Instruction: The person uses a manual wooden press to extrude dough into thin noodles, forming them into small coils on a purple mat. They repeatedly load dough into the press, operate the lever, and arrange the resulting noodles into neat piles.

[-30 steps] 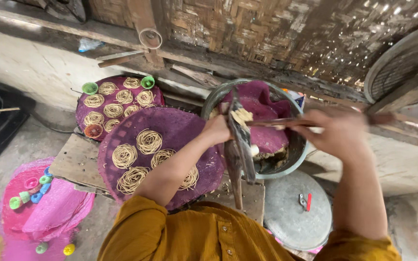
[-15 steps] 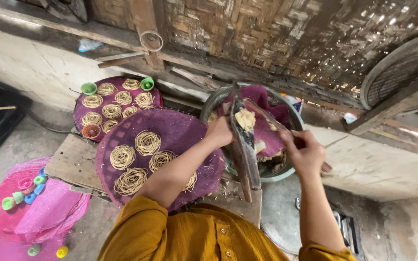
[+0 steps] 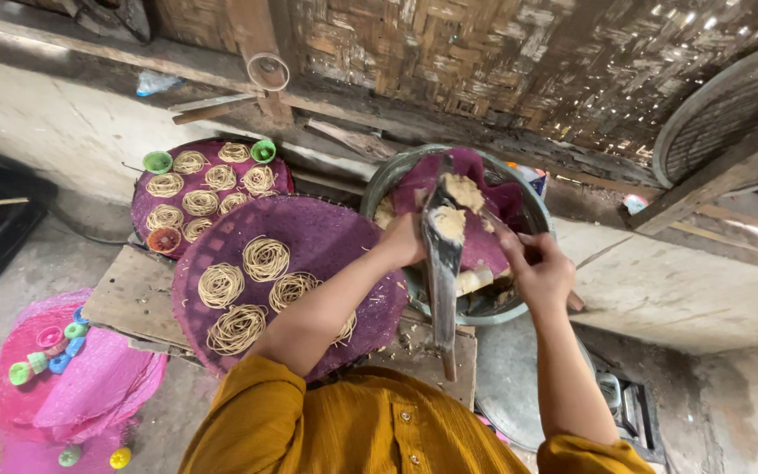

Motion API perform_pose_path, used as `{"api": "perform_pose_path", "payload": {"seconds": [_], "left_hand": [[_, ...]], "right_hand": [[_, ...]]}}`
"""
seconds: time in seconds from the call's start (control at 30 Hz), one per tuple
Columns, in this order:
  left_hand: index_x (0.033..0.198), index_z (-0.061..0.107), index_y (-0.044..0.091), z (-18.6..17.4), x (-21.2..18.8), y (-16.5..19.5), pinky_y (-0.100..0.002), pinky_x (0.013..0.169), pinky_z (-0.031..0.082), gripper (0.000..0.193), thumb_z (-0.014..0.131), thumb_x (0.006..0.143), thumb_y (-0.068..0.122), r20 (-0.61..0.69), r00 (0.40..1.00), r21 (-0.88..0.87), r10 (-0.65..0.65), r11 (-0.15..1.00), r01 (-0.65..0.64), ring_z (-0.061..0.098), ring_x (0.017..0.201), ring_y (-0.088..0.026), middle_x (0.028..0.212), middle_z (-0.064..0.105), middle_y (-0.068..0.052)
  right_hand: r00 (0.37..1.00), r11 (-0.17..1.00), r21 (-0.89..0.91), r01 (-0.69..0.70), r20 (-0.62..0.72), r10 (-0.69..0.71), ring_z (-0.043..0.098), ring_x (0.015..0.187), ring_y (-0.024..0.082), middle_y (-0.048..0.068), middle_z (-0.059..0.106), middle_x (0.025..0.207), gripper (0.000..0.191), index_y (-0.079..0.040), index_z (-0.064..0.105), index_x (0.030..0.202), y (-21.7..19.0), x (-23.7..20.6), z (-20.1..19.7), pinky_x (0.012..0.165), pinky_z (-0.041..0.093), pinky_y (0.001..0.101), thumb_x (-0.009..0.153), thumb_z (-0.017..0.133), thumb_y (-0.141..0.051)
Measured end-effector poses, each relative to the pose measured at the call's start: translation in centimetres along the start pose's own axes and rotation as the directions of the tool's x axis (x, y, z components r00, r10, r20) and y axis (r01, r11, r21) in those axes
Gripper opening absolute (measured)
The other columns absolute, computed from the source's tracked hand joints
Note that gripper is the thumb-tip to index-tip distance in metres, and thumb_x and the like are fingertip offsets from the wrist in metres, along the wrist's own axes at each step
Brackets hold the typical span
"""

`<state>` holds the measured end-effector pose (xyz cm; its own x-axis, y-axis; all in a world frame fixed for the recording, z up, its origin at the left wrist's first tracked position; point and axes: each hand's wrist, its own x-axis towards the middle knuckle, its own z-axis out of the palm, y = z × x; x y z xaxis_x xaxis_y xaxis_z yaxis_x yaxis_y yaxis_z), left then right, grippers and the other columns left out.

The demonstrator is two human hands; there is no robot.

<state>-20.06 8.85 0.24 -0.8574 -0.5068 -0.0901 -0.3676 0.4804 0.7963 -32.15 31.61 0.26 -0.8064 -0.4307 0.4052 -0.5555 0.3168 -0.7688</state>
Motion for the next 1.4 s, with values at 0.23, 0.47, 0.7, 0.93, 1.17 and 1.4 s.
{"api": "perform_pose_path", "payload": {"seconds": [0.23, 0.47, 0.7, 0.93, 1.17, 1.4], "left_hand": [[0.112, 0.075, 0.009, -1.4, 0.5, -0.7, -0.044, 0.092, 0.056, 0.037, 0.076, 0.081, 0.028, -0.130, 0.990, -0.232, 0.046, 0.970, -0.076, 0.072, 0.104, -0.031, 0.113, 0.076, -0.016], [0.127, 0.062, -0.007, -3.5, 0.6, -1.5, -0.046, 0.092, 0.059, 0.043, 0.076, 0.097, 0.021, 0.288, 0.819, -0.940, 0.497, 0.310, 0.142, 0.065, 0.110, -0.037, 0.116, 0.067, -0.025], [0.138, 0.060, 0.004, -6.3, -1.9, 0.2, -0.044, 0.098, 0.062, 0.058, 0.080, 0.084, 0.007, 0.067, 0.687, -0.974, 0.724, 0.195, -0.111, 0.066, 0.121, -0.031, 0.129, 0.067, -0.020], [0.117, 0.072, 0.002, -6.1, 1.7, -1.0, -0.053, 0.104, 0.058, 0.041, 0.076, 0.078, -0.009, 0.008, 0.601, -0.994, 0.800, 0.072, -0.083, 0.066, 0.127, -0.036, 0.133, 0.066, -0.019], [0.113, 0.069, 0.002, -7.9, 1.3, -2.6, -0.058, 0.106, 0.057, 0.034, 0.077, 0.080, 0.001, -0.177, 0.819, -0.975, 0.546, 0.015, -0.221, 0.067, 0.124, -0.042, 0.125, 0.066, -0.014], [0.123, 0.060, 0.005, -6.0, 1.9, -1.6, -0.052, 0.102, 0.058, 0.044, 0.081, 0.084, 0.012, -0.409, 0.820, -0.776, 0.400, 0.321, -0.544, 0.066, 0.120, -0.035, 0.117, 0.065, -0.014]], "right_hand": [[0.976, 0.982, 0.132, 0.135, 0.156, -0.155, 0.061, 0.067, 0.009, 0.005, 0.070, 0.077, 0.025, -0.003, 0.073, 0.094, 1.0, -2.9, -0.8, 0.060, 0.048, 0.0254, 0.087, 0.086, -0.023], [0.993, 0.925, 0.379, -0.039, 0.121, -0.007, 0.060, 0.077, 0.006, 0.003, 0.069, 0.087, 0.021, 0.000, 0.068, 0.098, 2.3, 0.4, -3.0, 0.070, 0.048, 0.0215, 0.092, 0.083, -0.012], [0.961, 0.852, 0.518, -0.068, 0.265, -0.085, 0.071, 0.088, 0.010, 0.009, 0.076, 0.098, 0.018, 0.000, 0.068, 0.098, 0.7, 2.6, -3.1, 0.081, 0.058, 0.0253, 0.087, 0.081, -0.006], [0.931, 0.943, 0.331, 0.017, 0.338, -0.135, 0.066, 0.082, 0.009, 0.005, 0.075, 0.091, 0.019, 0.000, 0.071, 0.096, 0.4, 1.8, -0.9, 0.075, 0.053, 0.0248, 0.084, 0.084, -0.006], [0.965, 0.908, 0.405, -0.113, 0.262, 0.003, 0.058, 0.083, 0.004, -0.001, 0.066, 0.086, 0.019, 0.000, 0.069, 0.090, 2.3, -2.0, -0.5, 0.076, 0.048, 0.0214, 0.089, 0.085, -0.011], [0.971, 0.903, 0.376, -0.208, 0.189, 0.146, 0.060, 0.078, 0.004, 0.000, 0.072, 0.085, 0.016, -0.002, 0.070, 0.089, 1.9, -3.2, -1.1, 0.070, 0.049, 0.0208, 0.088, 0.082, -0.012]]}}
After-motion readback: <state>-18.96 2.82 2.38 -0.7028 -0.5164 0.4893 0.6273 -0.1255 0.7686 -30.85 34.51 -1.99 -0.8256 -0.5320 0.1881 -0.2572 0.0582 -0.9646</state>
